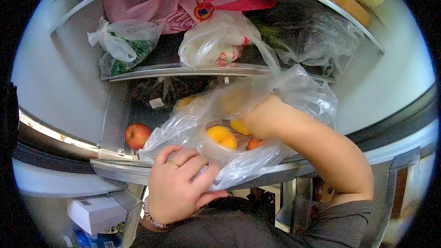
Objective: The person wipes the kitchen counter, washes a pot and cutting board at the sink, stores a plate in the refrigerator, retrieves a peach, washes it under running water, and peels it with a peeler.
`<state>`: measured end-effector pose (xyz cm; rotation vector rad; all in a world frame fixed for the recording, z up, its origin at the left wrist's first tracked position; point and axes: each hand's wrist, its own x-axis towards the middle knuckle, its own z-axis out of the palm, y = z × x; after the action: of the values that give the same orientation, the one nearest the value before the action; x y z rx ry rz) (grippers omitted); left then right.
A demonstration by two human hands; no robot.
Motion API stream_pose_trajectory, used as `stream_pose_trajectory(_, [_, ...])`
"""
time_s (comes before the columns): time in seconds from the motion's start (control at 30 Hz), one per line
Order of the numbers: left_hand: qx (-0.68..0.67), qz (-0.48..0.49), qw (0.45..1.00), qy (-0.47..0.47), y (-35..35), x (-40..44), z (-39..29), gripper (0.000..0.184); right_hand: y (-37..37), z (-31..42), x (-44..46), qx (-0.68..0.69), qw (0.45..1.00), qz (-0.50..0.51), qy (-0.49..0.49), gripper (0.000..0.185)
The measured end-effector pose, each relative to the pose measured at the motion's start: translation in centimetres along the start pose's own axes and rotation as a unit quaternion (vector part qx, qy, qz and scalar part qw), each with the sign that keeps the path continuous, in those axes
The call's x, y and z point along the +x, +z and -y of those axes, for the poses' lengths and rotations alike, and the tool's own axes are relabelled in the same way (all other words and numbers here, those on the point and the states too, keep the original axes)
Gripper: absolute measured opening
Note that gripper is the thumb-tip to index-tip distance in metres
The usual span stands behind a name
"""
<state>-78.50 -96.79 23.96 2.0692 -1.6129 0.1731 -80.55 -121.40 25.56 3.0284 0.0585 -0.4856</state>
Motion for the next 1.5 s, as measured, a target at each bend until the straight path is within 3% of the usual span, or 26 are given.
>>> stream_pose_trajectory(0.1, [-0.015, -0.014, 1.000, 0.020, -0.3, -0.1, 0.2, 0.045, 1.2, -1.0, 0.5, 0.032, 0.998, -0.033, -0.039, 0.030])
stream_pose_trajectory(0.23, [-0.017, -0.025, 0.999, 0.024, 0.0, -0.3, 0.4, 0.050, 1.1, -2.7, 1.7, 0.156, 0.983, 0.003, -0.102, 0.041])
stream_pose_trajectory(0.3, [-0.017, -0.028, 0.999, 0.025, 0.2, -0.4, 0.4, 0.051, 1.4, -3.0, 2.0, 0.132, 0.984, 0.002, -0.119, 0.047])
stream_pose_trajectory(0.4, [-0.010, -0.029, 0.999, 0.030, 0.2, -0.4, 0.3, 0.053, 2.5, -3.6, 2.2, -0.015, 0.989, -0.018, -0.144, 0.057])
stream_pose_trajectory(0.47, [0.009, -0.041, 0.998, 0.041, 0.6, -0.4, 0.1, 0.054, 3.3, -3.9, 2.3, 0.003, 0.987, -0.033, -0.155, 0.064])
stream_pose_trajectory(0.5, [0.018, -0.037, 0.998, 0.043, 0.7, -0.3, -0.1, 0.055, 3.7, -4.1, 2.4, 0.057, 0.985, -0.039, -0.157, 0.068])
stream_pose_trajectory(0.57, [0.034, -0.027, 0.998, 0.046, 0.8, -0.1, -0.4, 0.056, 4.5, -3.9, 2.5, 0.296, 0.937, -0.049, -0.179, 0.062])
stream_pose_trajectory(0.6, [0.034, -0.029, 0.998, 0.046, 0.8, -0.1, -0.5, 0.057, 4.8, -3.4, 2.6, 0.451, 0.880, -0.019, -0.146, 0.058])
stream_pose_trajectory(0.67, [0.034, -0.031, 0.998, 0.044, 1.0, 0.0, -0.6, 0.057, 4.7, -2.8, 2.6, 0.602, 0.793, 0.014, -0.098, 0.054])
stream_pose_trajectory(0.8, [0.025, -0.025, 0.998, 0.045, 0.8, 0.1, -0.7, 0.057, 2.0, -1.3, 1.6, 0.633, 0.772, 0.021, -0.057, 0.053])
stream_pose_trajectory(0.9, [-0.007, -0.016, 0.999, 0.040, 0.1, 0.2, -0.7, 0.055, 0.5, 0.2, 1.7, 0.573, 0.819, 0.034, 0.006, 0.058])
stream_pose_trajectory(0.97, [-0.019, -0.016, 0.999, 0.033, -0.1, 0.2, -0.6, 0.052, -0.8, 0.4, 1.6, 0.343, 0.938, 0.032, -0.019, 0.061])
stream_pose_trajectory(1.0, [-0.021, -0.021, 0.999, 0.025, -0.1, 0.2, -0.5, 0.049, -1.5, 0.3, 1.3, 0.132, 0.989, 0.022, -0.066, 0.062])
stream_pose_trajectory(1.07, [-0.022, -0.032, 0.999, 0.009, -0.1, 0.3, -0.2, 0.043, -2.2, 0.1, 0.1, -0.047, 0.996, 0.001, -0.080, 0.053])
stream_pose_trajectory(1.17, [-0.046, -0.008, 0.999, 0.005, -0.8, 0.6, 0.2, 0.034, -2.7, -1.1, -1.7, 0.005, 0.999, 0.032, 0.009, 0.041])
stream_pose_trajectory(1.23, [-0.077, -0.054, 0.996, -0.003, -0.9, 1.2, 0.8, 0.020, -3.5, -2.2, -1.2, -0.057, 0.987, 0.133, 0.074, 0.055])
stream_pose_trajectory(1.33, [-0.039, -0.130, 0.990, -0.041, -0.8, 1.5, 1.8, 0.014, -6.1, -0.5, -3.0, 0.076, 0.996, 0.017, 0.046, 0.053])
stream_pose_trajectory(1.5, [0.070, -0.147, 0.972, -0.171, -2.0, 1.7, 3.1, 0.019, -11.5, 4.7, -6.3, 0.088, 0.989, -0.099, -0.062, 0.050])
